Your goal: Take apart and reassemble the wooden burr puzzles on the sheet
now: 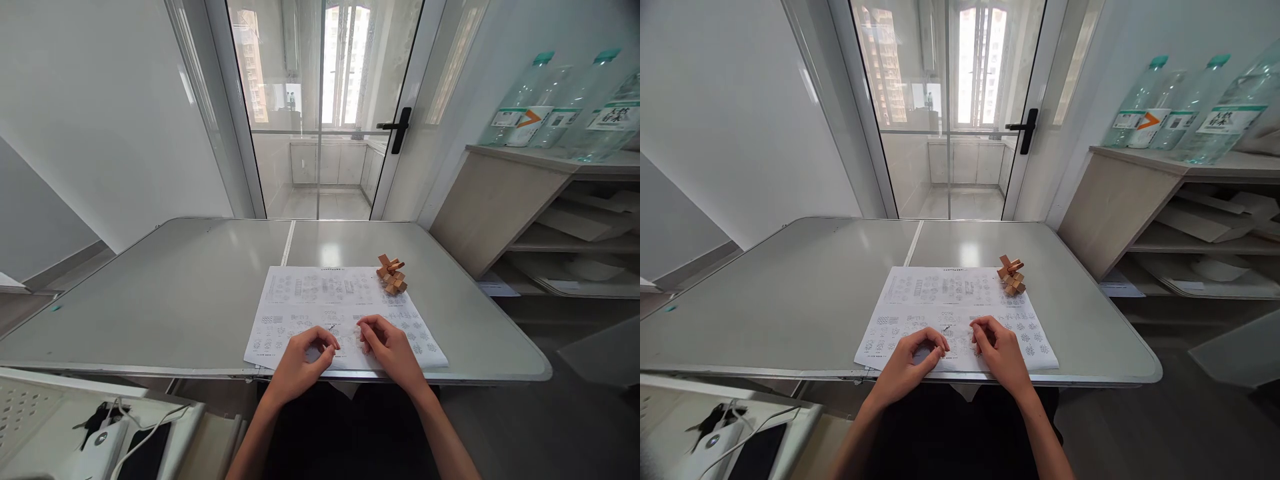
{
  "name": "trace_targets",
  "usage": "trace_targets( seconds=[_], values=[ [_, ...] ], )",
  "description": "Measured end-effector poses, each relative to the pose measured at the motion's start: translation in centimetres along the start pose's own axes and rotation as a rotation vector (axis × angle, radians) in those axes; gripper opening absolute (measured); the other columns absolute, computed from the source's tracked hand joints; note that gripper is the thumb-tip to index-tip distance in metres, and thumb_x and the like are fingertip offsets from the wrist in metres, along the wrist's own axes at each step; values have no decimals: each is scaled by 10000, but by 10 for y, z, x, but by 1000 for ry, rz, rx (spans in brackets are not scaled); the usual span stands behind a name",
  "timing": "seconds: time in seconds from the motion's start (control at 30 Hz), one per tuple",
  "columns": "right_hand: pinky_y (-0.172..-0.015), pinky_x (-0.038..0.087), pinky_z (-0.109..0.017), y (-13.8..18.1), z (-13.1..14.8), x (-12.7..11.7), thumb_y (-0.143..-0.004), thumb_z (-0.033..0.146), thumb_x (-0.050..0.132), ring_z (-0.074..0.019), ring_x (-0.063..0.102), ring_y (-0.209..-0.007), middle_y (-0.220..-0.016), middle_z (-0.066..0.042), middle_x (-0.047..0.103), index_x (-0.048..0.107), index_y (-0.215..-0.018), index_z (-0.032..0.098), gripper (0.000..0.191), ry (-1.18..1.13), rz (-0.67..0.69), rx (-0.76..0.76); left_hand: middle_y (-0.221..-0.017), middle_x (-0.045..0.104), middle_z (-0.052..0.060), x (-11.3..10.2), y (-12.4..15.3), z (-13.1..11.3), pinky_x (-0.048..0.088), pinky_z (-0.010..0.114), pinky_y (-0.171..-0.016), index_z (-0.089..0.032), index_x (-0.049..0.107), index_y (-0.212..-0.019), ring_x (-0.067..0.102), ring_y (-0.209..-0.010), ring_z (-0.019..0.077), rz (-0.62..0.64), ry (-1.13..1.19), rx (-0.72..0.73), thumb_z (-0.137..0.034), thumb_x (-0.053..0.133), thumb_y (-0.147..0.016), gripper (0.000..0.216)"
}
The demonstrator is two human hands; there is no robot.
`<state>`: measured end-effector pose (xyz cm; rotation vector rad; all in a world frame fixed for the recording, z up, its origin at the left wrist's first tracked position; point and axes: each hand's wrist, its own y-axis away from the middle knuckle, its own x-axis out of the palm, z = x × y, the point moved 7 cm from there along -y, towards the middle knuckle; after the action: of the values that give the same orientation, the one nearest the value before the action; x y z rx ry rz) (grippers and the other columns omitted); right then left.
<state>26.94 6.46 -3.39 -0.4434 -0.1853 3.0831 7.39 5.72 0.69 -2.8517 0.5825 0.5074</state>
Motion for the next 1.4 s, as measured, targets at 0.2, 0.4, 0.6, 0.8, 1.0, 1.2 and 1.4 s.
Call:
trace_targets(
  seconds=[0.2, 0.4, 0.6, 0.8, 1.0, 1.2, 1.4],
  values=[
    [-642, 503, -325, 0, -4, 0, -953, 702, 535, -204, 619, -637, -775, -41, 686, 681, -995, 208, 517, -6, 2, 13, -958, 745, 47, 0, 1, 2, 536, 341, -893, -210, 687, -930, 669, -904, 208, -13, 1, -3, -329, 585, -974, 162],
    [-646, 501, -312, 1, 4, 0, -967, 683, 529, -190, 608, -625, -765, -33, 676, 675, -987, 199, 507, -5, 13, -1, -958, 736, 43, 1, 0, 1, 532, 324, -884, -203, 681, -927, 664, -908, 203, 6, 9, 4, -314, 581, -976, 157],
    [-629, 495, -304, 1, 4, -1, -974, 660, 543, -180, 601, -618, -767, -28, 675, 673, -988, 202, 476, -18, 10, 2, -963, 729, 34, 1, 0, 1, 521, 312, -888, -208, 673, -925, 658, -914, 195, 7, 3, 7, -286, 574, -981, 138],
    [-597, 495, -299, -5, -1, 1, -947, 698, 555, -182, 598, -619, -767, -26, 661, 665, -1001, 197, 515, -77, 53, 14, -962, 727, 31, 1, 0, 2, 516, 312, -888, -209, 668, -920, 659, -916, 195, 8, 1, 4, -285, 572, -980, 137],
    [-573, 484, -276, -19, 2, -17, -970, 641, 563, -168, 616, -609, -753, -18, 671, 661, -991, 199, 453, 26, 58, -21, -963, 727, 32, 2, 0, 4, 518, 312, -879, -210, 670, -925, 662, -915, 197, 6, 7, 5, -286, 574, -972, 131],
    [-638, 499, -301, -62, 25, -80, -998, 552, 524, -181, 643, -614, -759, -25, 704, 670, -1008, 205, 377, 342, -235, -136, -962, 728, 37, 2, 1, 5, 519, 318, -869, -210, 666, -924, 671, -925, 205, 7, 18, -1, -303, 567, -976, 145],
    [-627, 460, -302, -101, 47, -120, -962, 374, 555, -235, 699, -841, -1105, -110, 733, 682, -1090, 190, 258, 904, -414, -197, -964, 732, 34, 2, 2, 3, 510, 311, -847, -215, 671, -928, 667, -911, 200, 6, 31, 6, -296, 568, -978, 140]
  ],
)
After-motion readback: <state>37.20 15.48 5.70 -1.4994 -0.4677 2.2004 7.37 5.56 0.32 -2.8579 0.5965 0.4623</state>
